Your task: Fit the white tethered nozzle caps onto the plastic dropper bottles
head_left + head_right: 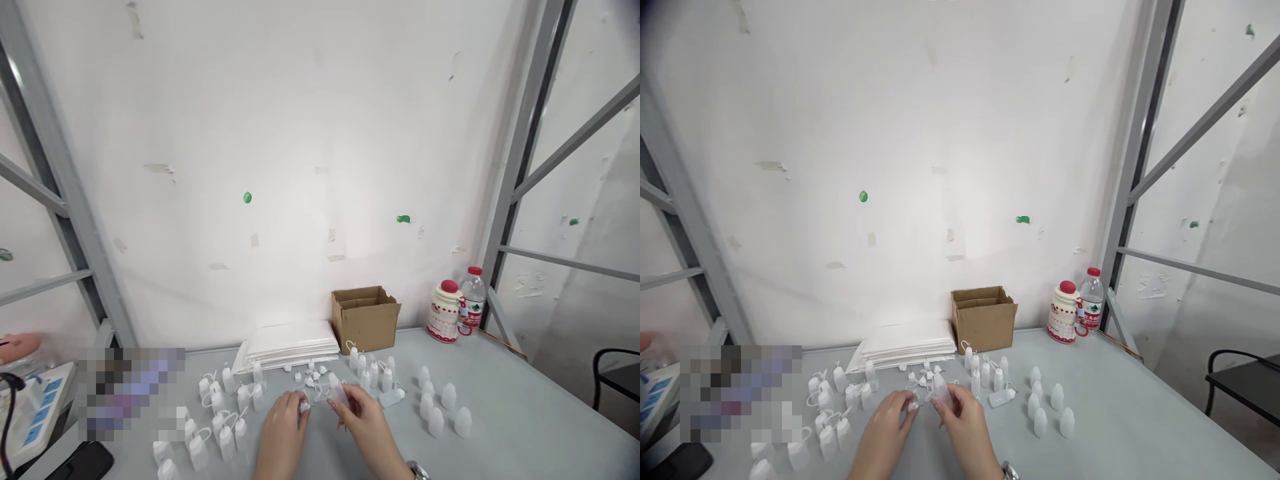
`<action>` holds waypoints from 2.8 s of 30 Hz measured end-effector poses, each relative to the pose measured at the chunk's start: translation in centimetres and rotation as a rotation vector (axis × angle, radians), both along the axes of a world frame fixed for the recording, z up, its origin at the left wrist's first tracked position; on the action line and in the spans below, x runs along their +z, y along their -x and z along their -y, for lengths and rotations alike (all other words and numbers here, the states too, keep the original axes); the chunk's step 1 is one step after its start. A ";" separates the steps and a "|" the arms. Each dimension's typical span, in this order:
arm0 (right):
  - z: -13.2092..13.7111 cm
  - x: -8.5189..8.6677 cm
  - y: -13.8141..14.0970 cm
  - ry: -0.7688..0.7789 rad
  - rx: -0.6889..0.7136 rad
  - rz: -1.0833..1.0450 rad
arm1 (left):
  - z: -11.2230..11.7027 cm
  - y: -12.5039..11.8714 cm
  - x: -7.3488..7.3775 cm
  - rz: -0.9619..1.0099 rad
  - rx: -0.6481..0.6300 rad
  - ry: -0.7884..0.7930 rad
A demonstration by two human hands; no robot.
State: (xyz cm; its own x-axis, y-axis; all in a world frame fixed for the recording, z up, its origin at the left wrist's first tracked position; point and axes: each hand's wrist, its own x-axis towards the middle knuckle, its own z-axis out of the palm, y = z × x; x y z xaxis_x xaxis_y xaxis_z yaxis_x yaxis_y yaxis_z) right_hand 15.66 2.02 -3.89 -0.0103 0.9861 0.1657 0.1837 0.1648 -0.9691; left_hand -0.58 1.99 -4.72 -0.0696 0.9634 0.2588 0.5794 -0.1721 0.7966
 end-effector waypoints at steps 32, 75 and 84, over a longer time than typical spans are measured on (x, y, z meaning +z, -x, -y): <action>1.0 1.0 1.2 0.224 0.311 -0.204 | 0.4 -0.9 2.5 1.031 -0.206 0.327; 0.4 0.6 0.8 0.367 0.268 -0.411 | -0.4 -1.2 0.3 0.944 -0.122 0.192; 0.3 0.2 0.4 0.516 0.437 -0.449 | 0.0 -1.2 1.2 0.976 -0.128 0.208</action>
State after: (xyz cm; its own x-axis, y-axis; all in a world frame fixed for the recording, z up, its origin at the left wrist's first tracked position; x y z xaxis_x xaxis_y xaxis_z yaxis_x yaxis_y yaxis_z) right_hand 15.23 1.71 -3.67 -0.4528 0.8618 -0.2286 -0.2186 -0.3559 -0.9086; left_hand 0.67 1.96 -3.48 -0.0546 0.9981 -0.0302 -0.3561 0.0088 0.9344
